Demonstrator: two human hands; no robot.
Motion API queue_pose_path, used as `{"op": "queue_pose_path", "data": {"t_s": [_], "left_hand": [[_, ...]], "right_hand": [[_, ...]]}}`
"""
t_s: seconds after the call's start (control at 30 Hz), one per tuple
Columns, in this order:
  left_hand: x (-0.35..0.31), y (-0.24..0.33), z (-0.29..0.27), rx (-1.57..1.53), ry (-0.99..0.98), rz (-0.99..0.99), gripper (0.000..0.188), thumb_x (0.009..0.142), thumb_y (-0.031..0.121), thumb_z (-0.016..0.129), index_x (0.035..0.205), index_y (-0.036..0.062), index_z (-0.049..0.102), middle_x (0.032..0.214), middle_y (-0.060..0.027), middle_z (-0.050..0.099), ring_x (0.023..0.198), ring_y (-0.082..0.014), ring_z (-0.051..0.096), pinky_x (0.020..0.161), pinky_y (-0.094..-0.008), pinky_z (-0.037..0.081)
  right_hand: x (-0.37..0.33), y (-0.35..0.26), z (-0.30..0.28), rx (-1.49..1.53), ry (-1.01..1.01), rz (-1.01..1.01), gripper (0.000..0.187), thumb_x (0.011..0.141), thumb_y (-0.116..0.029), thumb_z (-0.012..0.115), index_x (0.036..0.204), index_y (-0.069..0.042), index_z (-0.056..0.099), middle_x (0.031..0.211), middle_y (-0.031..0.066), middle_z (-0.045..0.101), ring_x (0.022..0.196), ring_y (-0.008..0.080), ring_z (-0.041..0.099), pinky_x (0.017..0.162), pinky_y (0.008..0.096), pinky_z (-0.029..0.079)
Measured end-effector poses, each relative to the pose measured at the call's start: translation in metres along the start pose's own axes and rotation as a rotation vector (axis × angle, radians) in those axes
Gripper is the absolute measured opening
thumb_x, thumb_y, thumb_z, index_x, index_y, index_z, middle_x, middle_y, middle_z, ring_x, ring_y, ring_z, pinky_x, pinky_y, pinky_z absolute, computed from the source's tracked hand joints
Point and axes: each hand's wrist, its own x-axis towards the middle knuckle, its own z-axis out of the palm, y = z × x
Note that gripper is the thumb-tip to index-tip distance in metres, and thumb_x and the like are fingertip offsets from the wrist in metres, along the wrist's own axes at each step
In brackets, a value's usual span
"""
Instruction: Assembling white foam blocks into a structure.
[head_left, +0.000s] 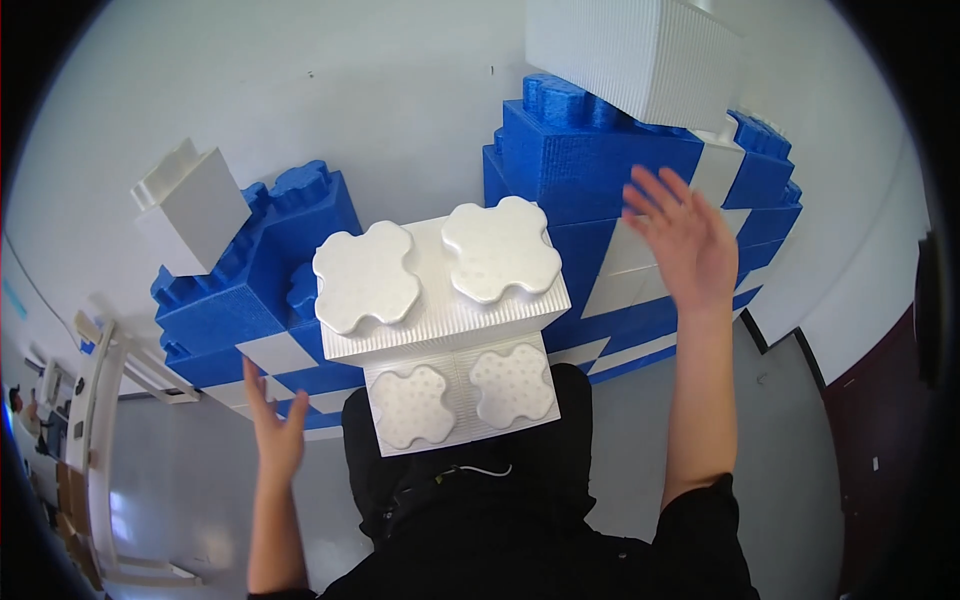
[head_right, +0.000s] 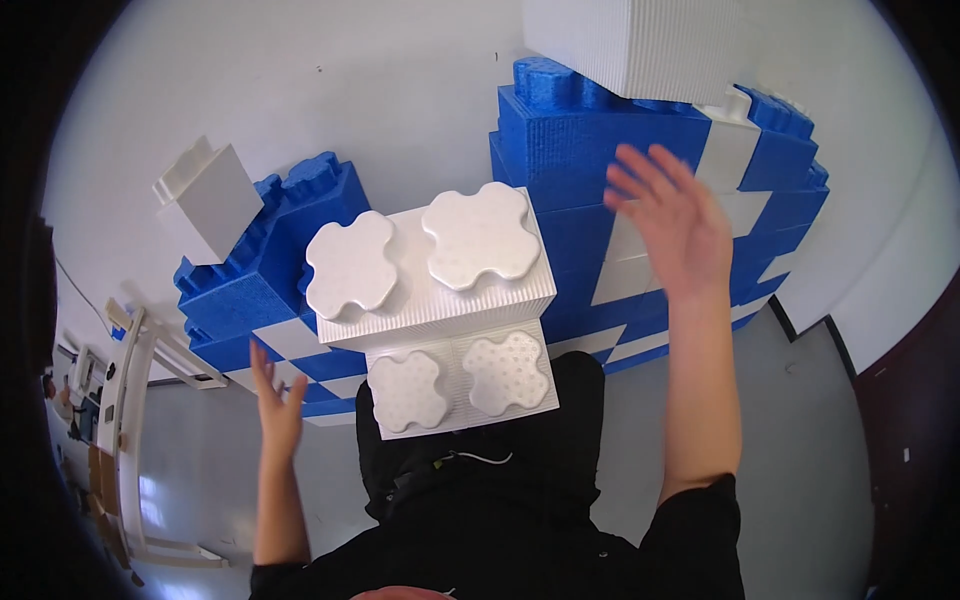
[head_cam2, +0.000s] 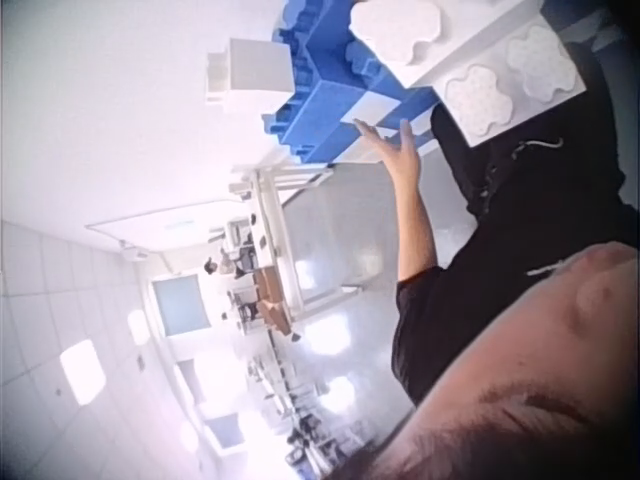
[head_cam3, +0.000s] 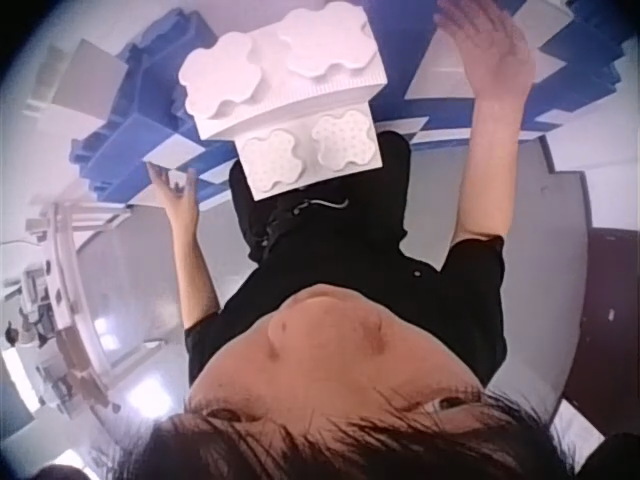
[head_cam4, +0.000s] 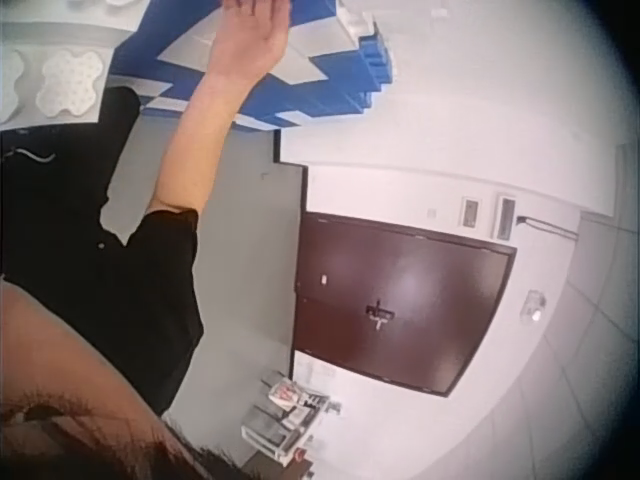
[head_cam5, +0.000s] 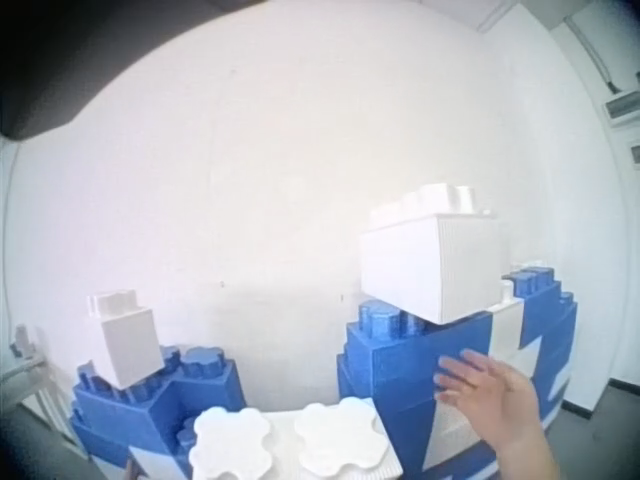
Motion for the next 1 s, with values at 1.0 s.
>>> {"op": "queue_pose_path", "data": {"t_s": [1.0], "left_hand": [[-0.080, 0.071, 0.012, -0.496, -0.466, 0.064, 0.044, 0.102, 0.019, 0.055, 0.140, -0.0028, 0.052, 0.136, -0.0166, 0.061, 0.130, -0.0263, 0.056, 0.114, -0.0405, 0.038]], "right_hand": [[-0.238, 0.050, -0.048, 0.111, 0.540, 0.050, 0.051, 0.104, -0.033, 0.051, 0.146, -0.004, 0.049, 0.154, 0.0167, 0.047, 0.140, 0.0329, 0.046, 0.118, 0.0483, 0.036]]}}
